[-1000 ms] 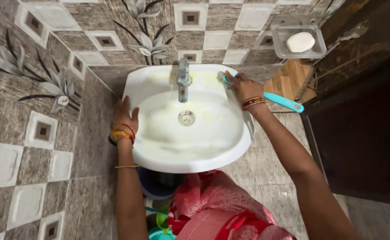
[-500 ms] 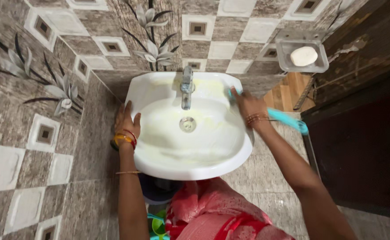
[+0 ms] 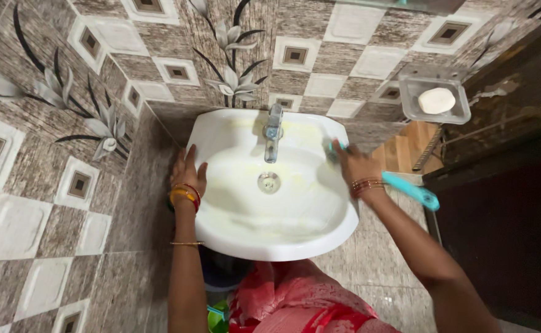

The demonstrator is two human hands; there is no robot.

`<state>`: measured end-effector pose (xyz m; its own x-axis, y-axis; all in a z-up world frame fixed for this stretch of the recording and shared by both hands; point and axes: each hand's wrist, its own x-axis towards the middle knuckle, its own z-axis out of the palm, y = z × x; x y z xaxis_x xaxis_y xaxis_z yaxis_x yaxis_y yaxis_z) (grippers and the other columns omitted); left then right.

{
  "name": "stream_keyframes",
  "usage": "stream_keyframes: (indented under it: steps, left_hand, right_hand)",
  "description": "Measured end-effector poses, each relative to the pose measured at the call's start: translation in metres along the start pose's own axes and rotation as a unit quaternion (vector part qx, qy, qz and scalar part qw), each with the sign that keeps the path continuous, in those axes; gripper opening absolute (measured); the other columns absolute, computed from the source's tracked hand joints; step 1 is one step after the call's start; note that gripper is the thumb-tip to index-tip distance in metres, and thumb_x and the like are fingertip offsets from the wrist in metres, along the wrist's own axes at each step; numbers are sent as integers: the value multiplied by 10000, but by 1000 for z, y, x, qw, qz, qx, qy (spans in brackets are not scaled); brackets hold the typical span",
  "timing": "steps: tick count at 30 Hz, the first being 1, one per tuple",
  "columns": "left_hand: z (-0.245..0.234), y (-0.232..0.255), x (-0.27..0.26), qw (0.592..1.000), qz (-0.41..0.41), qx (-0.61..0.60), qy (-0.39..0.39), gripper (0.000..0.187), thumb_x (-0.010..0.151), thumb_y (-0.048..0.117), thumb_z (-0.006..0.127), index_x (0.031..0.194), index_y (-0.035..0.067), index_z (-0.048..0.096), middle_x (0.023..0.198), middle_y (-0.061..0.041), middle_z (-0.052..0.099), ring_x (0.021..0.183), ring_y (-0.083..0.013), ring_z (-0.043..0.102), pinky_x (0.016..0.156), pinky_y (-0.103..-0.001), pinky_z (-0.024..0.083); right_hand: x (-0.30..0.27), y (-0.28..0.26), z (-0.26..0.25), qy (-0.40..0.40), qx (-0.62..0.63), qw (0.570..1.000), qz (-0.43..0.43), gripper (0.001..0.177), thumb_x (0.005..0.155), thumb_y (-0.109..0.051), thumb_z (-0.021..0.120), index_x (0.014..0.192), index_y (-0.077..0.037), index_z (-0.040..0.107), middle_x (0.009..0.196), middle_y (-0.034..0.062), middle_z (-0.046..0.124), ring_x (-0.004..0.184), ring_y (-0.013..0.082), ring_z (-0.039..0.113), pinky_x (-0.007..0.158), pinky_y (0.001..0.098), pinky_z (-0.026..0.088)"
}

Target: The person scrubs a white bathroom sink using a blue scrubbing brush. They repeatedly scrub the basin, the faucet, and the drain area, occasionally rinsing the brush under running water.

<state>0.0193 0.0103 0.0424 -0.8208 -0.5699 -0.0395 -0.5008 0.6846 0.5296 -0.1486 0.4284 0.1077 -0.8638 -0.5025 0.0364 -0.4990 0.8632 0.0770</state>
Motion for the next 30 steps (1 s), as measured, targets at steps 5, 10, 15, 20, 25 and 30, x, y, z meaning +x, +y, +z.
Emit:
stream_keyframes:
  steps: [5, 10, 15, 20, 25, 30]
  left_hand:
    - [-3, -1, -1, 999, 25, -17, 15, 646, 1003, 397, 576, 1587, 267, 332, 1669, -110, 275, 1506, -359, 307, 1185, -532, 293]
    - [0, -3, -3, 999, 29, -10, 30, 633, 1002, 411, 568, 1579, 262, 354, 1651, -130, 314, 1490, -372, 334, 1183, -514, 325]
    - [5, -1, 3, 1000, 16, 12, 20, 635, 997, 401, 556, 1575, 254, 339, 1644, -146, 312, 1461, -396, 340, 1150, -538, 324]
    - [9, -9, 7, 998, 36, 17, 44, 656, 990, 420, 563, 1587, 264, 340, 1633, -153, 326, 1455, -397, 354, 1153, -535, 336]
    - [12, -13, 1, 999, 29, 2, 46, 643, 988, 435, 566, 1574, 287, 347, 1640, -128, 322, 1461, -372, 350, 1141, -536, 335]
    - [21, -9, 11, 999, 15, 28, 28, 646, 991, 425, 548, 1583, 289, 329, 1659, -110, 307, 1473, -373, 352, 1152, -550, 337]
  right_hand:
    - [86, -5, -5, 58, 21, 997, -49, 509, 965, -259, 541, 1445, -428, 527, 1206, 71, 681, 891, 331, 721, 722, 467, 586]
    - [42, 24, -1, -5, 57, 998, -24, 344, 1063, -406, 531, 1397, -409, 611, 1184, 57, 714, 940, 306, 720, 780, 456, 584]
    - [27, 18, 4, 156, 96, 980, -71, 404, 967, -286, 631, 1347, -423, 646, 1268, 37, 690, 973, 293, 723, 774, 435, 598]
    - [103, -39, 18, 164, 49, 974, -145, 523, 953, -151, 600, 1380, -451, 619, 1361, 38, 643, 944, 289, 718, 722, 412, 608]
    - [107, -48, 16, 126, 13, 982, -144, 634, 963, -87, 536, 1452, -490, 534, 1321, 100, 599, 904, 279, 712, 613, 409, 601]
    - [87, 0, -7, 97, 11, 992, -83, 558, 1017, -299, 562, 1548, -434, 456, 1189, 110, 599, 805, 313, 717, 625, 459, 583]
